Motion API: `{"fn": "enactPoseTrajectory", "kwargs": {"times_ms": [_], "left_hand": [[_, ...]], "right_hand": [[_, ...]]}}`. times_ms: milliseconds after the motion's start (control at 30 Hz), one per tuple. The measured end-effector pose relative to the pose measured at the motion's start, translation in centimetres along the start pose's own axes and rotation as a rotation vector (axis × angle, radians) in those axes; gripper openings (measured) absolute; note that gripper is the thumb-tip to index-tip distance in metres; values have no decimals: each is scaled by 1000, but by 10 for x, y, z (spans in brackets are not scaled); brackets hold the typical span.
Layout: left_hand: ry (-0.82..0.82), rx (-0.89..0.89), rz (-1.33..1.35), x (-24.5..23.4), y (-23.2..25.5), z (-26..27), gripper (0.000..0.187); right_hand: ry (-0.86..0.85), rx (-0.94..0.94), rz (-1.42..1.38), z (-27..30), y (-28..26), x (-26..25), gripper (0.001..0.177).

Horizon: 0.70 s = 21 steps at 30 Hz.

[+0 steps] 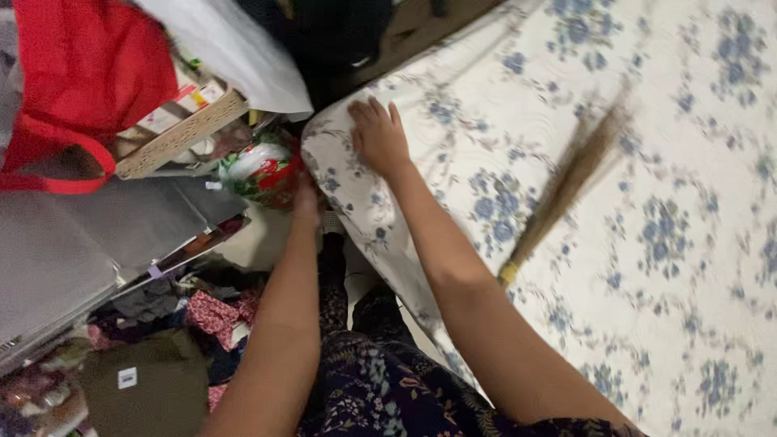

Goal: The person smooths a floral-patterned bedsheet, folds a pillow, and sweeps the bed surface with a traditional straw broom. They then move stuffed toys and a bag from the bed to the floor.

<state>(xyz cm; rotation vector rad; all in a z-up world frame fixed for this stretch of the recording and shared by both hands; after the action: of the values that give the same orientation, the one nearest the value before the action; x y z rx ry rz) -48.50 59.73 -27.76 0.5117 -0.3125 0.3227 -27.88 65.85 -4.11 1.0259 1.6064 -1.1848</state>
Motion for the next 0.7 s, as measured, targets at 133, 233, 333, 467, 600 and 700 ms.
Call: {"fn": "enactPoseTrajectory", "kwargs": {"times_ms": [133, 233, 333, 467, 600, 700], "left_hand": [[66, -108, -77, 12, -2, -19, 79], [80, -127, -41, 10, 5, -13, 84], [6, -110, -13, 5, 18, -8, 79], [154, 87, 30, -1, 19, -38, 59], [385, 256, -74, -20, 17, -98, 49], [501, 250, -116, -32, 8, -135, 47]], "right_hand": [[-476, -105, 104, -66, 10, 53, 37], [-718, 24, -6, -97, 20, 91, 42], [-819, 98, -42, -118, 36, 137, 42], [-935, 33, -59, -127, 53, 196, 41], [-952, 26, -94, -140, 49, 213, 42], [-947, 33, -100, -151, 43, 213, 43]]}}
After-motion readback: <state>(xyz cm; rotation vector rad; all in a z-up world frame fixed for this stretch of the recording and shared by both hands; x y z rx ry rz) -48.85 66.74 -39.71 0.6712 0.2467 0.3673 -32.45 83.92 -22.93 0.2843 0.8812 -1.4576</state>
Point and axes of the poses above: each hand's wrist, its own z-axis away from the middle knuckle, its own x-axis out of the palm, y = z × x, the point moved 4 cm from there along -z, towards the middle knuckle, and after that the axes turned 4 degrees about -x, right-handed, at the moved point
